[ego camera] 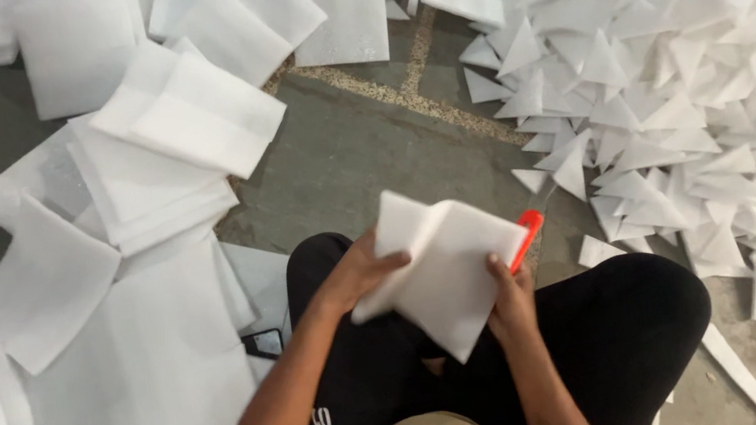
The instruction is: The person sits on the floor and uses a utility knife to cut square white foam sheets into smaller pieces. They repeatedly pick up a sheet, cut it, and place the cut pieces aside, working through a stack of foam sheets.
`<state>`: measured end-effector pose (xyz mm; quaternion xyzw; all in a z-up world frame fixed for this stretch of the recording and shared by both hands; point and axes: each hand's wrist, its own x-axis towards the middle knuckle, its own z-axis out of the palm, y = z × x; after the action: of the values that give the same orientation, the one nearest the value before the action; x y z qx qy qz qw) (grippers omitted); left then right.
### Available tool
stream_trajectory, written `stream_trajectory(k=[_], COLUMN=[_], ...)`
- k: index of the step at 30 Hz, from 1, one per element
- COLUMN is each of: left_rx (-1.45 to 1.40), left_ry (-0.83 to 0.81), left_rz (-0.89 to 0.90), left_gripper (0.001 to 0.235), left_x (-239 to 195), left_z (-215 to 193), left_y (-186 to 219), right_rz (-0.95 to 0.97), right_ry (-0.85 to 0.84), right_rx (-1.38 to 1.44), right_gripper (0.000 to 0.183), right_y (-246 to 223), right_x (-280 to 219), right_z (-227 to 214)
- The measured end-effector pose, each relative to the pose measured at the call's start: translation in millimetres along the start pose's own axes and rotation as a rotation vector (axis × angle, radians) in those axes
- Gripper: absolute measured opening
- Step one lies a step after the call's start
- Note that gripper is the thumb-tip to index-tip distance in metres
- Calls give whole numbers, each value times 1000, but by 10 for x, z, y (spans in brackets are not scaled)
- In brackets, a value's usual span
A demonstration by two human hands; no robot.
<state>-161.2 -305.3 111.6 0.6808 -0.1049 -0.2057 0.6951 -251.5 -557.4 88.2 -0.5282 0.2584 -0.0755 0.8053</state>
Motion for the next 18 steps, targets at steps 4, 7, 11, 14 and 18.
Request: stream_trajectory(k=[4,7,11,14,18], left_rx=[350,628,782,968,841], left_ry=[141,413,529,229,88], left_rz=[-82,119,531,584,502], left_gripper=[57,38,30,42,42], left_x=[-163,-275,-313,-344,-157], left_z=[-228,-90,217,684,1124], left_y=[67,154,318,310,100], right_rz=[86,120,4,-53,-9], right_ry=[-293,-462,-249,-205,-238], right_rx=[52,51,-59,9,244], right_gripper=[41,39,31,29,27], right_y=[215,364,218,33,-151], right_x=[23,28,340,600,906], right_z=[52,211,426,393,162])
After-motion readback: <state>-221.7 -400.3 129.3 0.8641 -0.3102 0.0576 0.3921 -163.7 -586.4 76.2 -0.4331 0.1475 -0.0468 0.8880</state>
